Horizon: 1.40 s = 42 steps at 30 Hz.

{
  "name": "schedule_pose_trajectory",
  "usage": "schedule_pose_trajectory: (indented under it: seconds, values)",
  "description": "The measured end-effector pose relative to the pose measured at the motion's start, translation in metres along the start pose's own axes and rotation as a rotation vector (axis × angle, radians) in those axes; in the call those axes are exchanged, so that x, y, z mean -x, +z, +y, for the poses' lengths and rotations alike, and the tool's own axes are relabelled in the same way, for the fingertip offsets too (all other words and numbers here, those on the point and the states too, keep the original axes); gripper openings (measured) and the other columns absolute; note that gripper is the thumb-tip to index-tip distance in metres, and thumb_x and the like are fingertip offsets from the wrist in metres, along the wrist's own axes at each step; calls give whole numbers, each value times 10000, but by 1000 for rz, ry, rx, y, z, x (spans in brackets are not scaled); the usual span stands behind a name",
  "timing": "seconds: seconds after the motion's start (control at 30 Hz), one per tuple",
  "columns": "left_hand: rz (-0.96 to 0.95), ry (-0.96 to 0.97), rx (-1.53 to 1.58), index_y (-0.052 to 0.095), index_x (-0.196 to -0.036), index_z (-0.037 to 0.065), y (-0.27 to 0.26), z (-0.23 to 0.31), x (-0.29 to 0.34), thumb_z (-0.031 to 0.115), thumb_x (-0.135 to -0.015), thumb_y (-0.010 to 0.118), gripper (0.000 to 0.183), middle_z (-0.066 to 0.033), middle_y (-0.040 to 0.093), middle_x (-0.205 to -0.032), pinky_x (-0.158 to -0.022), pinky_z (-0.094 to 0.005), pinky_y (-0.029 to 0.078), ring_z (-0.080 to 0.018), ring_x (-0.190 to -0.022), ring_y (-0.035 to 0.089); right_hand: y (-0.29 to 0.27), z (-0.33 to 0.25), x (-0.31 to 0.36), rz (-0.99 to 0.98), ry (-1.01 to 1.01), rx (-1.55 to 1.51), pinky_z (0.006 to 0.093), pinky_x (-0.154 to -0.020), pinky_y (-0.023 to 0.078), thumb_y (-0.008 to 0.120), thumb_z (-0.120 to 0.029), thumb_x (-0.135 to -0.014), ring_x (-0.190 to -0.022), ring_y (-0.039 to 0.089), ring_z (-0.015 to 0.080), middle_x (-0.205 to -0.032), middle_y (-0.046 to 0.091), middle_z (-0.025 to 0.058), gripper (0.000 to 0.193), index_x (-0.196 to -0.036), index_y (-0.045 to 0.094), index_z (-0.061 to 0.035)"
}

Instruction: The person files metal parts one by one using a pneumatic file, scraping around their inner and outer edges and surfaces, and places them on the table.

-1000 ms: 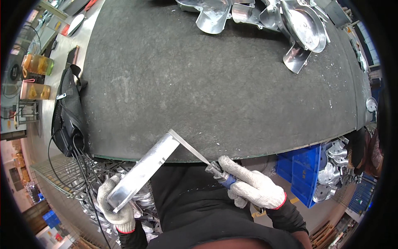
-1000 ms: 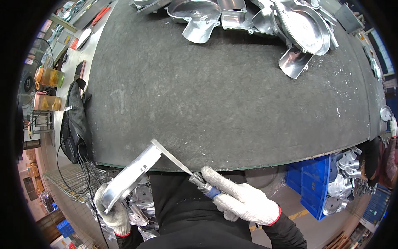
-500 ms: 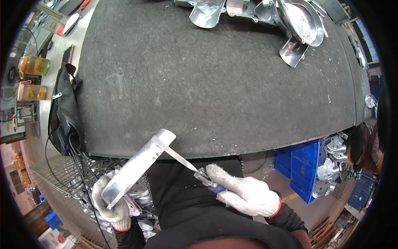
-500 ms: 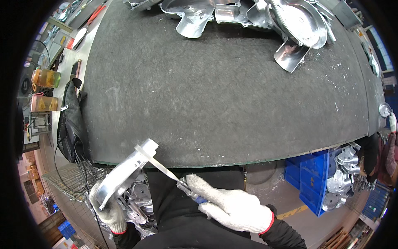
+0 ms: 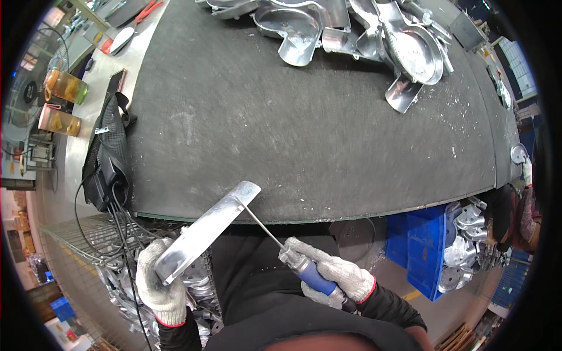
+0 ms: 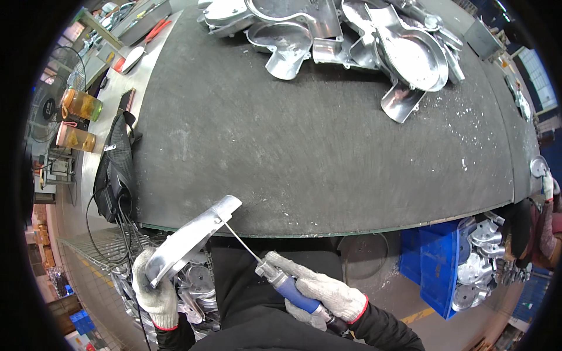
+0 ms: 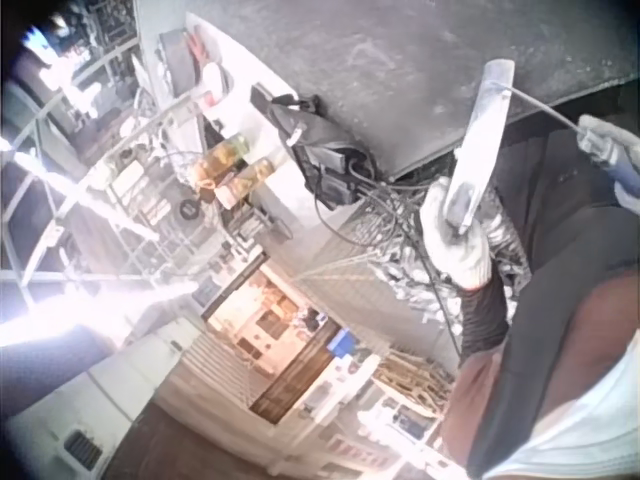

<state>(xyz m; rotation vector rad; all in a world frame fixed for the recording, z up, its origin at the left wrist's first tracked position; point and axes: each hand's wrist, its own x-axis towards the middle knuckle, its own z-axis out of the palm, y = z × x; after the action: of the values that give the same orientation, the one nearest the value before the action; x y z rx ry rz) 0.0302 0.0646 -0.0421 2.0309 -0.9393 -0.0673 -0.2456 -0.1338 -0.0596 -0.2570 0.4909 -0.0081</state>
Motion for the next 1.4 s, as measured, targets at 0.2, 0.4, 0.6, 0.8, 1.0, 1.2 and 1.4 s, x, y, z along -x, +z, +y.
schedule_pose_trajectory:
  seconds: [0.2,0.4,0.6,0.8,1.0,1.2,1.4]
  values:
    - [20,2,-81,682,-1165,-29,-1,18,-14,-71,-849,746,324,-154,720,-1055,-864,-365,579,-286,-953,716,2,-8,4,9,-51,185,253,-483,455,587,-331,-1057,-552,525,117,-1641,382,110,833,-1690,94,-109]
    - [-15,122,-201,681,-1126,-19,1,29,-26,-54,-783,812,369,-163,723,-1025,-820,-355,579,-306,-918,727,19,-24,11,59,-52,300,283,-562,507,596,-295,-1043,-656,593,125,-1353,659,109,828,-1694,112,-128]
    - [3,102,-216,687,-1124,-5,0,19,-22,-62,-769,808,379,-157,728,-1030,-813,-350,584,-302,-917,733,30,-27,19,332,-377,1520,331,-630,556,684,-231,-973,-664,671,254,-913,686,126,726,-1630,379,-180]
    - [1,63,-184,686,-1150,-11,2,24,-21,-115,-782,756,389,-157,731,-1064,-843,-348,587,-288,-950,736,48,-24,17,604,-384,2207,387,-432,474,781,-311,-895,-447,541,215,-681,523,34,655,-1512,561,-332]
    - [11,83,-155,684,-1170,-15,3,19,-20,-150,-786,715,408,-158,732,-1076,-871,-347,583,-278,-970,733,49,-24,22,634,-482,2231,347,-386,432,805,-359,-860,-412,502,176,-672,499,16,635,-1463,608,-379]
    - [18,84,-185,683,-1166,-11,3,18,-18,-139,-780,748,411,-157,733,-1067,-849,-343,586,-279,-965,734,48,-33,17,644,-386,2245,356,-414,456,779,-338,-887,-438,533,198,-692,509,27,666,-1513,552,-381]
    - [17,94,-275,692,-1133,12,-1,28,-19,-68,-789,800,370,-145,744,-1032,-793,-342,591,-290,-900,748,46,-49,19,252,-56,1333,286,-619,558,702,-256,-976,-676,610,141,-1430,618,208,786,-1641,322,-78]
